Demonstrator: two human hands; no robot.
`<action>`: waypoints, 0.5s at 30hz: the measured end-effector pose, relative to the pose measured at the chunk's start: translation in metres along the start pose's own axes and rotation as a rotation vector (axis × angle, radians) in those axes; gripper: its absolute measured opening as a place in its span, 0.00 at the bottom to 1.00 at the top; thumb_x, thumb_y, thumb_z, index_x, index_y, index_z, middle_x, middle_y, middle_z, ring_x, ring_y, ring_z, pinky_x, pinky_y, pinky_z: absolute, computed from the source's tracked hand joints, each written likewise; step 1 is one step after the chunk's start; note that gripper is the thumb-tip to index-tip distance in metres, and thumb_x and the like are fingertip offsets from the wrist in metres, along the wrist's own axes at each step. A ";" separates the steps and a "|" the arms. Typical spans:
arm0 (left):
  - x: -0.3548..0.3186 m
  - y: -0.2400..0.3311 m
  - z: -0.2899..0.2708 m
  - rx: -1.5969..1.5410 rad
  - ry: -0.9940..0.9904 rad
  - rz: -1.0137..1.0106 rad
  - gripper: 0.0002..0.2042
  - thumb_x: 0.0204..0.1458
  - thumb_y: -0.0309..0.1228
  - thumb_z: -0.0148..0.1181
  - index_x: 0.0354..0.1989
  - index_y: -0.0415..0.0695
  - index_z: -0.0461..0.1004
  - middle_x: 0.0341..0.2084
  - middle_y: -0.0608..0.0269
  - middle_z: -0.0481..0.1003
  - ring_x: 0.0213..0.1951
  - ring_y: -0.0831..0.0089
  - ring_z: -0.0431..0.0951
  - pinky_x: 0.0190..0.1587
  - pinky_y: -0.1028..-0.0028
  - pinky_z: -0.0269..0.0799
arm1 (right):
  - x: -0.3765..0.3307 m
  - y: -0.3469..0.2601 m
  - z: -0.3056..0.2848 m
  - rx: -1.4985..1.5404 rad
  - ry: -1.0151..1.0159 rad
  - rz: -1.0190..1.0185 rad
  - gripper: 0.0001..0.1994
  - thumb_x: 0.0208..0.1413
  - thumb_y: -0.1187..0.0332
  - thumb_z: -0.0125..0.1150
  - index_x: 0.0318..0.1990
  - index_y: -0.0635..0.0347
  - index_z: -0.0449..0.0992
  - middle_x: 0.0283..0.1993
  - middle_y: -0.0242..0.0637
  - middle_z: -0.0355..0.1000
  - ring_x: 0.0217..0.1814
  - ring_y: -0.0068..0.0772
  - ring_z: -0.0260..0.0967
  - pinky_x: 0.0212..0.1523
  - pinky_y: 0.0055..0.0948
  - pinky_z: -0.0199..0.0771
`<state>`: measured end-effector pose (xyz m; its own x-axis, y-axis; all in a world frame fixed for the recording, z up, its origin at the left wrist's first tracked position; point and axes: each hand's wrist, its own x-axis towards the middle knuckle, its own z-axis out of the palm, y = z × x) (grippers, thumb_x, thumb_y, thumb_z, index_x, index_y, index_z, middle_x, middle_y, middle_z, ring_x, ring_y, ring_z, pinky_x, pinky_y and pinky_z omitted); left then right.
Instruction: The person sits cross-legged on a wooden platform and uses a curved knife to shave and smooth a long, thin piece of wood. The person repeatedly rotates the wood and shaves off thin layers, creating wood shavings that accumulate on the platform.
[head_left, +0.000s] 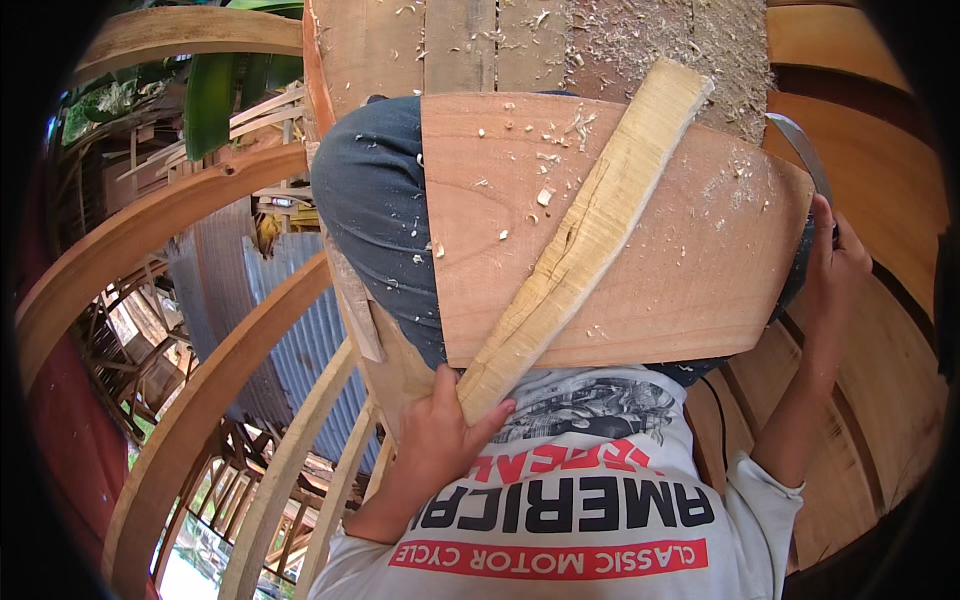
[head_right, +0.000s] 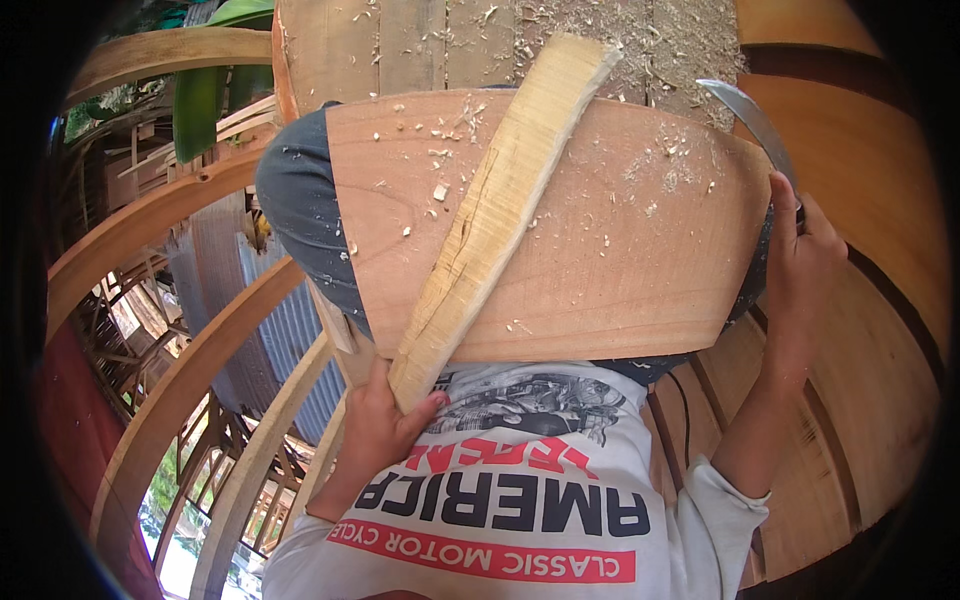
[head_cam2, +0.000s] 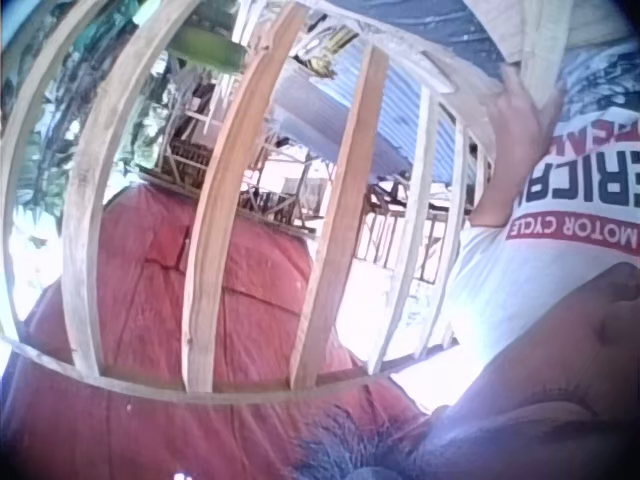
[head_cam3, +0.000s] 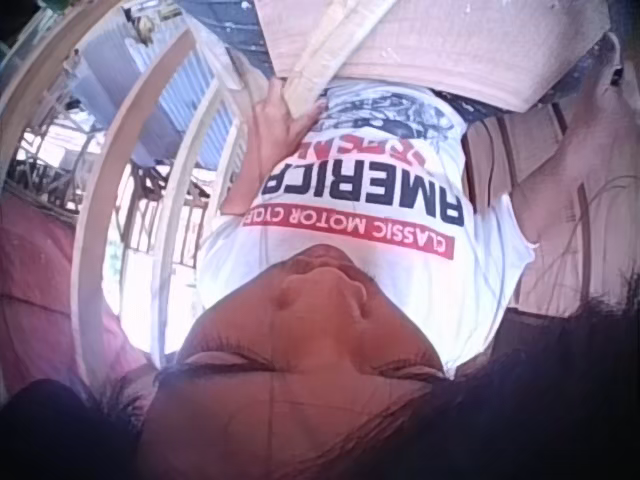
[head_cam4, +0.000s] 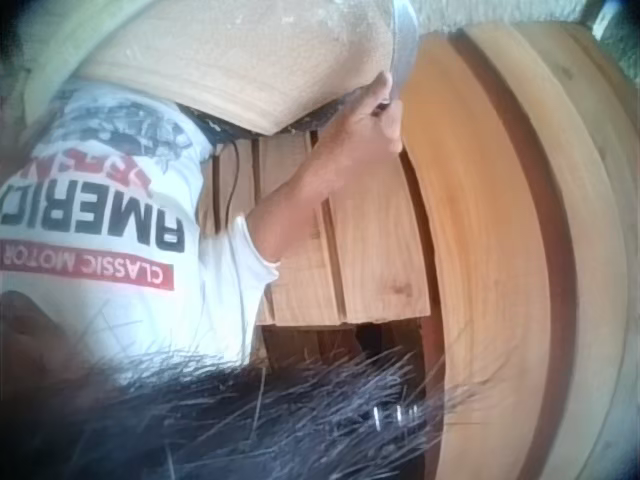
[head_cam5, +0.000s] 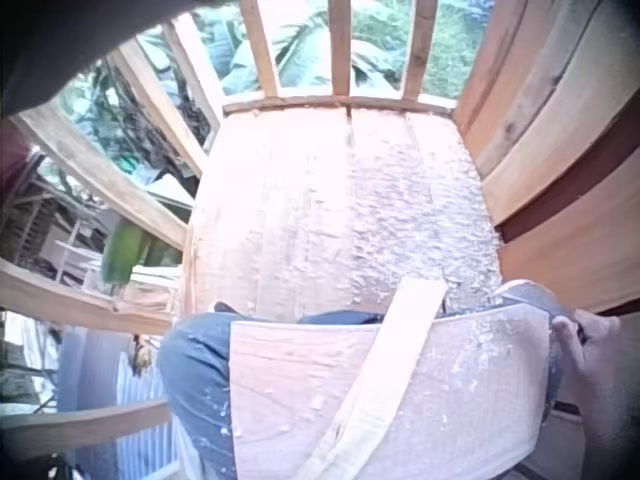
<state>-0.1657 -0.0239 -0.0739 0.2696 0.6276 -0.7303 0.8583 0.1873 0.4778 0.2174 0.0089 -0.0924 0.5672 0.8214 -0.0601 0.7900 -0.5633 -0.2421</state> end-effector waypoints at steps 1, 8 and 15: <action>0.001 0.002 -0.002 -0.015 -0.001 -0.004 0.29 0.48 0.48 0.64 0.43 0.31 0.64 0.19 0.42 0.74 0.24 0.45 0.78 0.26 0.58 0.72 | -0.003 -0.006 -0.009 0.021 -0.010 -0.051 0.23 0.55 0.52 0.60 0.21 0.65 0.70 0.15 0.47 0.61 0.15 0.42 0.61 0.19 0.35 0.59; 0.004 0.014 -0.004 -0.141 -0.044 -0.062 0.26 0.49 0.43 0.64 0.45 0.34 0.64 0.24 0.39 0.76 0.30 0.45 0.79 0.30 0.59 0.74 | -0.065 -0.066 0.019 0.087 -0.276 -0.594 0.26 0.43 0.46 0.67 0.16 0.56 0.62 0.13 0.36 0.61 0.14 0.40 0.64 0.17 0.34 0.63; 0.002 0.013 -0.004 -0.128 -0.050 -0.061 0.24 0.48 0.42 0.64 0.43 0.33 0.66 0.26 0.39 0.76 0.32 0.45 0.79 0.33 0.59 0.74 | -0.015 -0.030 -0.003 0.025 -0.097 -0.242 0.25 0.50 0.48 0.63 0.19 0.62 0.66 0.14 0.41 0.63 0.14 0.42 0.63 0.17 0.35 0.61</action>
<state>-0.1553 -0.0169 -0.0670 0.2431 0.5743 -0.7817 0.8120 0.3203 0.4879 0.1859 0.0135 -0.0816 0.3365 0.9374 -0.0894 0.8935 -0.3478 -0.2840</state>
